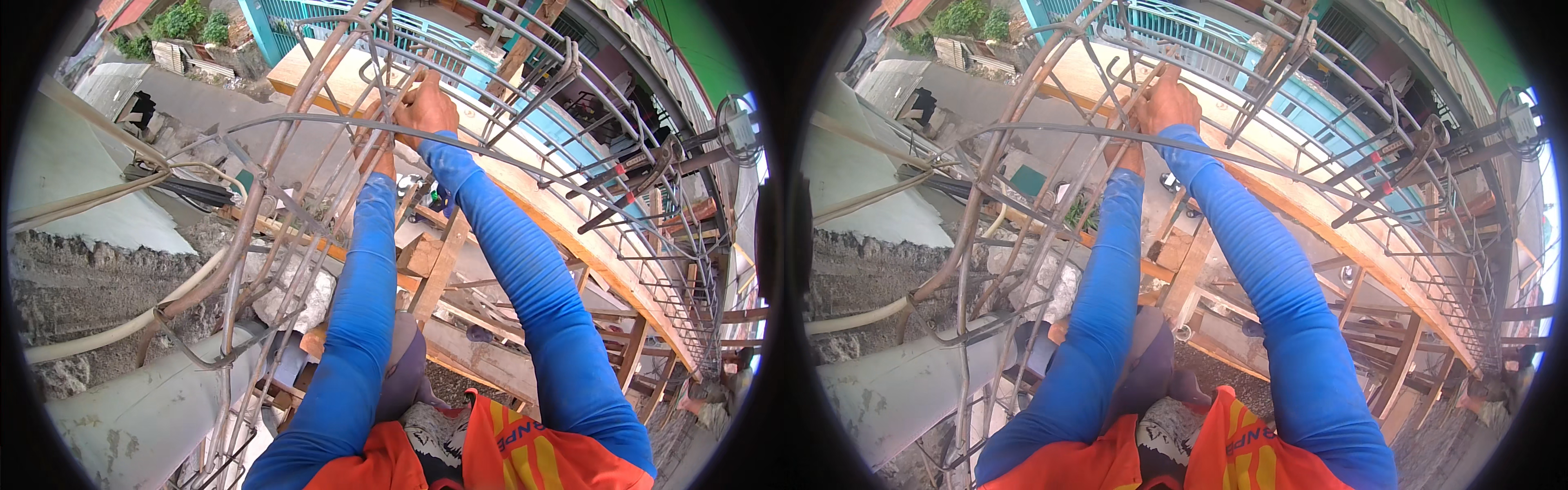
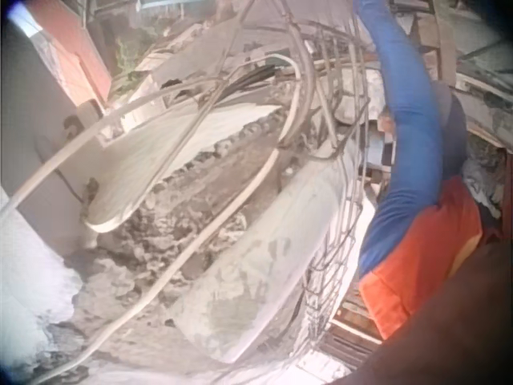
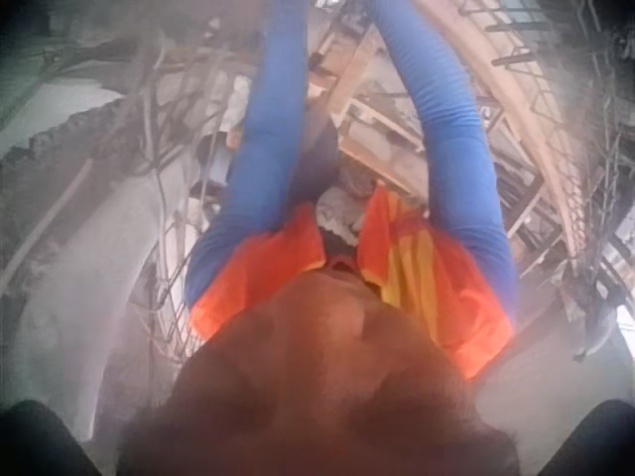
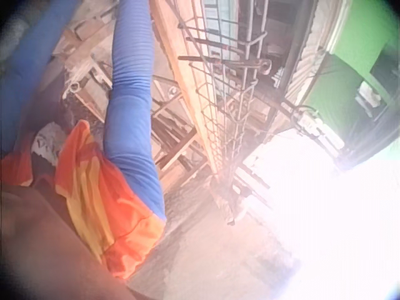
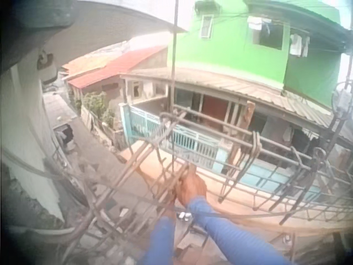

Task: The person is assembling a rebar cage on scaffolding at a construction site. They use pliers to bend and secure wire ties around intersecting steel bars, forming a grid structure.

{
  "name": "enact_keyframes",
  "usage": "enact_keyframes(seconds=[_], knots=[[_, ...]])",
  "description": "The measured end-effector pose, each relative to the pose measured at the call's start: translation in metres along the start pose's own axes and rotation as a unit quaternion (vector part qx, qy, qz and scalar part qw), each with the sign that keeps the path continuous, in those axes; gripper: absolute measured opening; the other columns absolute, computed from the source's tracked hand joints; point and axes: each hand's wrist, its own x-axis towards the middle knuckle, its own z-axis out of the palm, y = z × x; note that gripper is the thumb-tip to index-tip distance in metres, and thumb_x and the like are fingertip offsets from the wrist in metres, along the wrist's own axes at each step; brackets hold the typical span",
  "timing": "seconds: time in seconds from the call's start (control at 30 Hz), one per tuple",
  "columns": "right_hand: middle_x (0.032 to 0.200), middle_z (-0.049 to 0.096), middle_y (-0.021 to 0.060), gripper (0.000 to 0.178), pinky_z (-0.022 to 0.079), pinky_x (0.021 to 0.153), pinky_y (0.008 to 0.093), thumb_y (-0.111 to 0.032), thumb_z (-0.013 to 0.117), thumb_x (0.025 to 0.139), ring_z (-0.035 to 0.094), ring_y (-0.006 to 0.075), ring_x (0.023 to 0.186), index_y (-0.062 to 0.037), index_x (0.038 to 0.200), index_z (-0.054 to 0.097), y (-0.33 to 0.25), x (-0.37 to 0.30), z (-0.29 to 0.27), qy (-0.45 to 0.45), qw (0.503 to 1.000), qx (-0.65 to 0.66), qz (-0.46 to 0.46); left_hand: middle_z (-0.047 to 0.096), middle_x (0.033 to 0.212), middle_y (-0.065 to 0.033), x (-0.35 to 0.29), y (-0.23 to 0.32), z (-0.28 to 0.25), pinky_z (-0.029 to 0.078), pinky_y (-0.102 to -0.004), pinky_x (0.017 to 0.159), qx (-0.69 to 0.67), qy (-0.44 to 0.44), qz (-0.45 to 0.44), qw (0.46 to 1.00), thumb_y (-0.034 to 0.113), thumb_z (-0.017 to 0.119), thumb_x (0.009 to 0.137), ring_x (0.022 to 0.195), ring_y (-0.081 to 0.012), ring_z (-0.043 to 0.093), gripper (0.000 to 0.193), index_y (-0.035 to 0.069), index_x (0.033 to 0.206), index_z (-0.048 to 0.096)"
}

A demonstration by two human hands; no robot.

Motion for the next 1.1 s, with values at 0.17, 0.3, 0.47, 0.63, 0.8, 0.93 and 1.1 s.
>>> enact_keyframes(seconds=[0.17, 0.3, 0.47, 0.63, 0.8, 0.93, 1.1], knots=[[0.094, 0.073, 0.0126, 0.061, 0.053, 0.078, 0.0429, -0.026, 0.075, 0.079, 0.069, 0.0345, 0.091, 0.0019, 0.124, 0.045, -0.003, -0.016, 0.001, 0.044, 0.999, -0.010, -0.030, 0.068, 0.101, -0.0156, -0.039, 0.007, 0.011, 0.054, -0.0317, 0.072, 0.304, 0.145, -0.051, 0.940, 0.006, 0.056, 0.093, 0.087, -0.0212, 0.067, 0.024, -0.007, 0.114, 0.057], [0.097, 0.069, 0.0162, 0.049, 0.051, 0.082, 0.0446, -0.016, 0.072, 0.077, 0.066, 0.0362, 0.094, 0.0009, 0.116, 0.048, -0.006, -0.024, 0.010, 0.065, 0.994, 0.071, -0.058, 0.068, 0.091, -0.0114, -0.082, 0.044, 0.026, 0.052, -0.0302, 0.075, 0.274, 0.127, -0.071, 0.951, 0.012, 0.057, 0.095, 0.084, -0.0172, 0.065, 0.016, -0.003, 0.100, 0.060], [0.097, 0.066, 0.0174, 0.041, 0.052, 0.080, 0.0447, -0.012, 0.073, 0.077, 0.065, 0.0361, 0.092, -0.0016, 0.109, 0.049, 0.011, -0.023, 0.014, 0.083, 0.988, 0.103, -0.073, 0.065, 0.105, -0.0115, -0.140, 0.160, 0.088, 0.050, -0.0286, 0.083, 0.430, -0.096, -0.104, 0.892, 0.014, 0.054, 0.099, 0.093, -0.0140, 0.063, 0.017, 0.000, 0.106, 0.059], [0.098, 0.065, 0.0181, 0.040, 0.052, 0.079, 0.0468, -0.013, 0.073, 0.077, 0.065, 0.0368, 0.092, -0.0021, 0.107, 0.049, 0.014, -0.017, 0.017, 0.068, 0.987, 0.125, -0.068, 0.065, 0.107, -0.0126, -0.109, 0.200, 0.116, 0.049, -0.0336, 0.088, 0.407, -0.024, 0.113, 0.906, 0.013, 0.053, 0.098, 0.099, -0.0192, 0.063, 0.017, 0.000, 0.107, 0.059], [0.106, 0.063, 0.0190, 0.044, 0.052, 0.082, 0.0465, -0.014, 0.071, 0.079, 0.065, 0.0366, 0.095, -0.0032, 0.113, 0.047, 0.012, -0.016, 0.011, 0.038, 0.991, 0.105, -0.072, 0.065, 0.111, -0.0135, -0.152, 0.182, 0.089, 0.047, -0.0440, 0.091, 0.626, -0.080, 0.120, 0.767, 0.010, 0.052, 0.095, 0.102, -0.0334, 0.062, 0.019, 0.003, 0.111, 0.060], [0.104, 0.064, 0.0167, 0.043, 0.052, 0.083, 0.0453, -0.014, 0.072, 0.079, 0.066, 0.0353, 0.095, -0.0037, 0.113, 0.047, 0.017, -0.018, 0.011, 0.049, 0.989, 0.100, -0.092, 0.066, 0.106, -0.0145, -0.133, 0.180, 0.097, 0.050, -0.0388, 0.082, 0.585, -0.030, 0.129, 0.800, 0.010, 0.050, 0.095, 0.091, -0.0293, 0.065, 0.020, 0.001, 0.110, 0.061], [0.097, 0.068, 0.0124, 0.041, 0.052, 0.081, 0.0439, -0.013, 0.073, 0.078, 0.067, 0.0320, 0.094, -0.0049, 0.108, 0.048, 0.024, -0.014, 0.012, 0.087, 0.987, 0.092, -0.098, 0.067, 0.105, -0.0121, -0.050, 0.183, 0.095, 0.052, -0.0279, 0.078, 0.416, 0.173, 0.035, 0.892, 0.008, 0.050, 0.096, 0.089, -0.0171, 0.065, 0.020, 0.000, 0.110, 0.062]])
